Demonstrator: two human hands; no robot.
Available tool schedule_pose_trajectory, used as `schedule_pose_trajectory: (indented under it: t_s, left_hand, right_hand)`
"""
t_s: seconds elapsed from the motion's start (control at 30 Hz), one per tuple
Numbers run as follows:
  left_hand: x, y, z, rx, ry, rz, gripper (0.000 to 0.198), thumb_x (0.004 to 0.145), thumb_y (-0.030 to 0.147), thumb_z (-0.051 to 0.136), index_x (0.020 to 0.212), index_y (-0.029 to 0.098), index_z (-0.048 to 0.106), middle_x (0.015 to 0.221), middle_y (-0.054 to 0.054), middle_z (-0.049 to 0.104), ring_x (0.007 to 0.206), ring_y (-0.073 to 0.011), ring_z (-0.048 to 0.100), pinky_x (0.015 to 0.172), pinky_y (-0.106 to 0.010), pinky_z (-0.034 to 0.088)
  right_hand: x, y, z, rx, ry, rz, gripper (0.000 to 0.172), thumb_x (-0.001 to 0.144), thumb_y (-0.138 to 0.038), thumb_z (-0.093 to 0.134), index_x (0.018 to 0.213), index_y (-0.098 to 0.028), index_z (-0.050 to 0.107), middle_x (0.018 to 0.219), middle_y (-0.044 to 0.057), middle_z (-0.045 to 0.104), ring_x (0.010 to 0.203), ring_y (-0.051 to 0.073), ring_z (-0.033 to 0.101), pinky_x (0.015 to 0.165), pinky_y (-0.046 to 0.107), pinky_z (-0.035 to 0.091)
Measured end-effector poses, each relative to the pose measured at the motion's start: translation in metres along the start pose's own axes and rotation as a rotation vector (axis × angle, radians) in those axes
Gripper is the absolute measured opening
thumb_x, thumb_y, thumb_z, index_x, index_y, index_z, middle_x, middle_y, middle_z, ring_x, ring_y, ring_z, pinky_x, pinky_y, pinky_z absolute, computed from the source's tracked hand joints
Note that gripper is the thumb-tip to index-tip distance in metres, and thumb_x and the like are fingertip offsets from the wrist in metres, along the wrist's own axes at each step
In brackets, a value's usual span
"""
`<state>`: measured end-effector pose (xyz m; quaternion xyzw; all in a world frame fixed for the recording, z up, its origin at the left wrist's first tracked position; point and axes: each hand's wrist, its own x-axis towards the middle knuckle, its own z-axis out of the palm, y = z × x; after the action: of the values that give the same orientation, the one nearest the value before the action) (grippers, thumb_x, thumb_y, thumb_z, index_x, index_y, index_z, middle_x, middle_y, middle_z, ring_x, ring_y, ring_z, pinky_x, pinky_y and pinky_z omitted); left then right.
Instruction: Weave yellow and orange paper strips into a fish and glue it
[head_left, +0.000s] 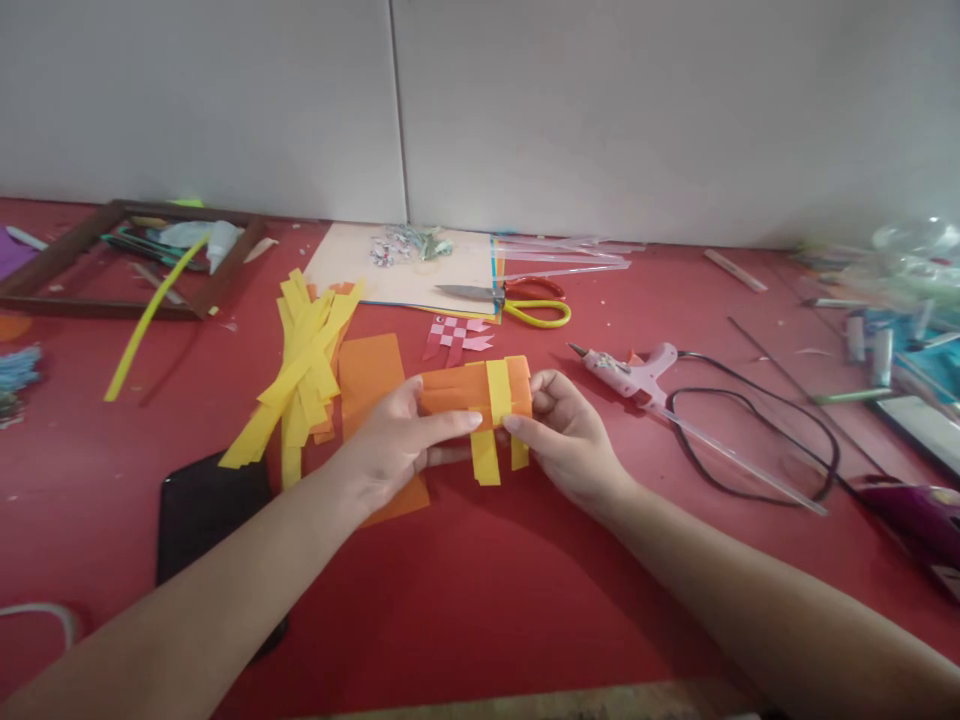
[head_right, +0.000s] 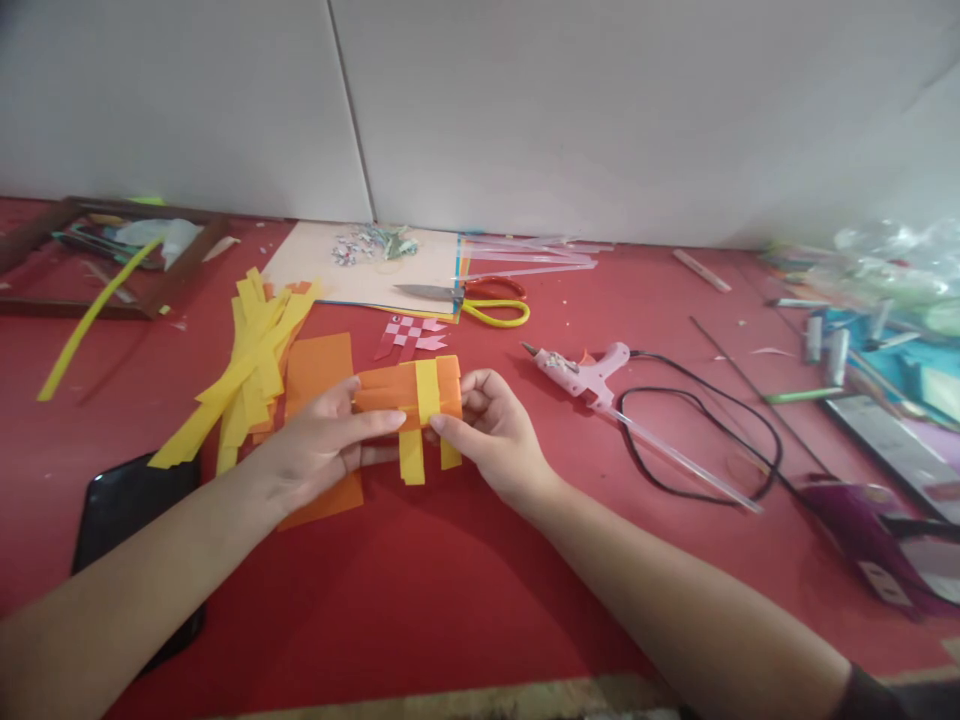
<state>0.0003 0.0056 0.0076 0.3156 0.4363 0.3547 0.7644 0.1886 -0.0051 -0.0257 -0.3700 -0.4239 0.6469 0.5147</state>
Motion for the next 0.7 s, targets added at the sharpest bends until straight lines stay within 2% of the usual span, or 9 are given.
schedule_pose_trajectory:
  t_s: [0.23, 0.4, 0.57, 0.7]
  left_hand:
    - [-0.001, -0.009, 0.004, 0.093, 0.078, 0.085, 0.057, 0.061, 0.024, 0.089, 0.111, 0.016, 0.064, 0.100, -0.007, 0.074, 0.095, -0.0230, 0.070, 0.085, -0.036, 0.057]
    - [0.000, -0.012, 0.005, 0.159, 0.173, 0.131, 0.070, 0.060, 0.025, 0.089, 0.121, 0.018, 0.056, 0.104, -0.007, 0.073, 0.097, -0.0217, 0.069, 0.087, -0.035, 0.056]
    - [-0.001, -0.011, 0.004, 0.245, 0.241, 0.156, 0.074, 0.056, 0.026, 0.091, 0.120, 0.023, 0.055, 0.100, -0.002, 0.073, 0.093, -0.0206, 0.070, 0.080, -0.031, 0.057]
    - [-0.001, -0.011, 0.005, 0.287, 0.246, 0.169, 0.072, 0.056, 0.026, 0.091, 0.118, 0.024, 0.056, 0.097, -0.001, 0.072, 0.088, -0.0195, 0.070, 0.077, -0.030, 0.058]
  right_hand:
    - [-0.007, -0.001, 0.006, -0.083, -0.062, -0.048, 0.031, 0.080, -0.024, 0.077, 0.089, -0.024, 0.047, 0.080, -0.003, 0.069, 0.067, 0.010, 0.066, 0.062, 0.023, 0.055]
    - [-0.010, -0.001, 0.007, -0.117, -0.046, -0.056, 0.031, 0.079, -0.026, 0.077, 0.089, -0.025, 0.048, 0.083, -0.003, 0.068, 0.070, 0.010, 0.065, 0.064, 0.024, 0.056]
    - [-0.007, 0.000, 0.003, -0.056, 0.076, -0.109, 0.027, 0.078, -0.029, 0.078, 0.093, -0.026, 0.055, 0.088, -0.003, 0.066, 0.078, 0.009, 0.065, 0.071, 0.021, 0.056]
    - [-0.004, 0.001, 0.001, -0.071, 0.149, -0.089, 0.034, 0.073, -0.026, 0.082, 0.093, -0.026, 0.055, 0.083, -0.005, 0.068, 0.073, 0.008, 0.065, 0.067, 0.019, 0.056]
